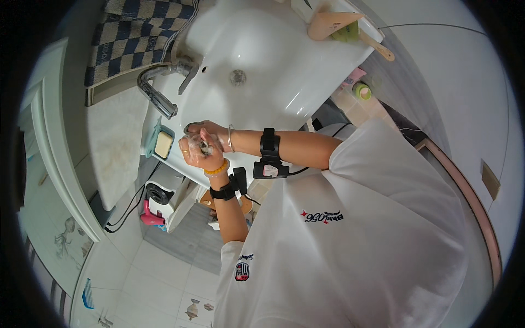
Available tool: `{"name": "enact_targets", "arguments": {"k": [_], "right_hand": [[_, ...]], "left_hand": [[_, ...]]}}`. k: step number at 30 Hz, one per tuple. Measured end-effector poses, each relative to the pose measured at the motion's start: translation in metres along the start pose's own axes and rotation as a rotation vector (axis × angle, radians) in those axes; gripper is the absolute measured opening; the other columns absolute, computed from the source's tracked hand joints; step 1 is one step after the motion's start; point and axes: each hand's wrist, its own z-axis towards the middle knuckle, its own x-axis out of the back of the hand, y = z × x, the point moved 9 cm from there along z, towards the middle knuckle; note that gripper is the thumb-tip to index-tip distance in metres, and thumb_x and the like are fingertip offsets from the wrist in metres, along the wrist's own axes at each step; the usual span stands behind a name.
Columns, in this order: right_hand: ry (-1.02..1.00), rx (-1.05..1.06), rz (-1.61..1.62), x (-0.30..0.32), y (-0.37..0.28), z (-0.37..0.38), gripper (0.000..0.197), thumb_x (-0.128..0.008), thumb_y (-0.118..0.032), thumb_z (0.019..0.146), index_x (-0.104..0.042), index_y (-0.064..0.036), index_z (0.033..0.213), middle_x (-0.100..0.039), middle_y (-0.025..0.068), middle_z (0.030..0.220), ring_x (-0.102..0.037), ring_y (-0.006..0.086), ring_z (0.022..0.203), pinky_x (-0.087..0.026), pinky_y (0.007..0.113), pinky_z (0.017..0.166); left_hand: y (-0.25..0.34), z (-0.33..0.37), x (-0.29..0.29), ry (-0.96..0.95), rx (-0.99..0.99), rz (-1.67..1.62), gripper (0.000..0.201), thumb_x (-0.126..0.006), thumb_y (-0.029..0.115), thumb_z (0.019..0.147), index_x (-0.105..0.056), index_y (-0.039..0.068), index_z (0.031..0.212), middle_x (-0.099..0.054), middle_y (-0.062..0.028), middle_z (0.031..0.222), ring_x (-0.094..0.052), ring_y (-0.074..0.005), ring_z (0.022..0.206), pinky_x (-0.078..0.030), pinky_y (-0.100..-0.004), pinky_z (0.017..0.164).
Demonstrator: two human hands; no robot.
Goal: Washing a dirty rag in a sink with water and soap.
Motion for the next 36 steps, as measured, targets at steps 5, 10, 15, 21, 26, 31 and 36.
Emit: {"name": "enact_targets", "arguments": {"k": [5, 10, 15, 21, 26, 31, 36], "right_hand": [[0.133, -0.061, -0.16, 0.012, 0.014, 0.008, 0.012, -0.045, -0.018, 0.081, -0.046, -0.0122, 0.071, -0.046, -0.0016, 0.066, -0.047, 0.01, 0.061, -0.041, 0.023, 0.059], [0.209, -0.137, 0.526, 0.064, 0.063, 0.029, 0.013, -0.044, -0.018, 0.082, -0.048, -0.0118, 0.071, -0.048, -0.001, 0.067, -0.049, 0.0115, 0.063, -0.042, 0.026, 0.06], [0.31, -0.062, -0.466, 0.031, 0.009, -0.007, 0.017, -0.043, -0.022, 0.083, -0.052, -0.0065, 0.081, -0.052, 0.0052, 0.073, -0.053, 0.0142, 0.069, -0.044, 0.027, 0.064], [0.443, -0.094, -1.411, 0.092, 0.007, -0.015, 0.027, -0.049, -0.027, 0.08, -0.055, -0.0052, 0.094, -0.058, 0.0155, 0.085, -0.056, 0.0287, 0.083, -0.045, 0.036, 0.07], [0.501, 0.031, -1.852, 0.026, -0.091, -0.067, 0.029, -0.056, -0.022, 0.072, -0.056, -0.0027, 0.095, -0.057, 0.0182, 0.084, -0.054, 0.0337, 0.081, -0.045, 0.039, 0.071], [0.536, 0.602, -1.868, -0.039, -0.139, -0.085, 0.022, -0.055, -0.009, 0.069, -0.055, -0.0005, 0.089, -0.055, 0.0159, 0.085, -0.052, 0.0328, 0.081, -0.044, 0.036, 0.073], [0.403, 0.276, -1.781, -0.048, -0.101, -0.083, 0.019, -0.055, -0.006, 0.07, -0.055, -0.0005, 0.089, -0.056, 0.0139, 0.085, -0.055, 0.0295, 0.077, -0.045, 0.036, 0.067]], "left_hand": [[-0.013, -0.001, 0.0, 0.069, 0.061, -0.031, 0.015, -0.054, 0.012, 0.074, -0.05, 0.0, 0.065, -0.046, -0.0122, 0.058, -0.044, -0.0276, 0.048, -0.034, -0.0336, 0.045], [-0.009, 0.007, -0.015, -0.008, 0.136, -0.19, 0.014, -0.05, 0.009, 0.074, -0.054, -0.002, 0.066, -0.049, -0.0137, 0.056, -0.046, -0.0287, 0.048, -0.036, -0.0323, 0.046], [-0.032, -0.014, -0.013, -0.03, 0.238, -0.123, 0.019, -0.049, 0.012, 0.078, -0.051, -0.001, 0.064, -0.047, -0.0114, 0.054, -0.042, -0.0223, 0.046, -0.036, -0.0308, 0.046], [-0.087, -0.082, -0.013, 0.174, 0.946, -0.579, 0.029, -0.048, 0.025, 0.085, -0.047, -0.001, 0.074, -0.047, -0.004, 0.067, -0.044, -0.0149, 0.06, -0.039, -0.0292, 0.055], [-0.121, -0.171, -0.043, 0.469, 1.545, -1.161, 0.034, -0.049, 0.032, 0.083, -0.045, 0.003, 0.1, -0.051, -0.0098, 0.096, -0.051, -0.0215, 0.09, -0.042, -0.0368, 0.078], [-0.104, -0.196, -0.051, 0.212, 1.865, -1.055, 0.074, -0.047, 0.053, 0.077, -0.021, 0.008, 0.129, -0.027, -0.0162, 0.13, -0.03, -0.0291, 0.117, -0.024, -0.0504, 0.094], [-0.014, -0.115, -0.082, -0.127, 1.626, -1.85, 0.084, -0.044, 0.062, 0.074, -0.015, 0.008, 0.131, -0.029, -0.0176, 0.128, -0.034, -0.0311, 0.115, -0.029, -0.0487, 0.093]]}}
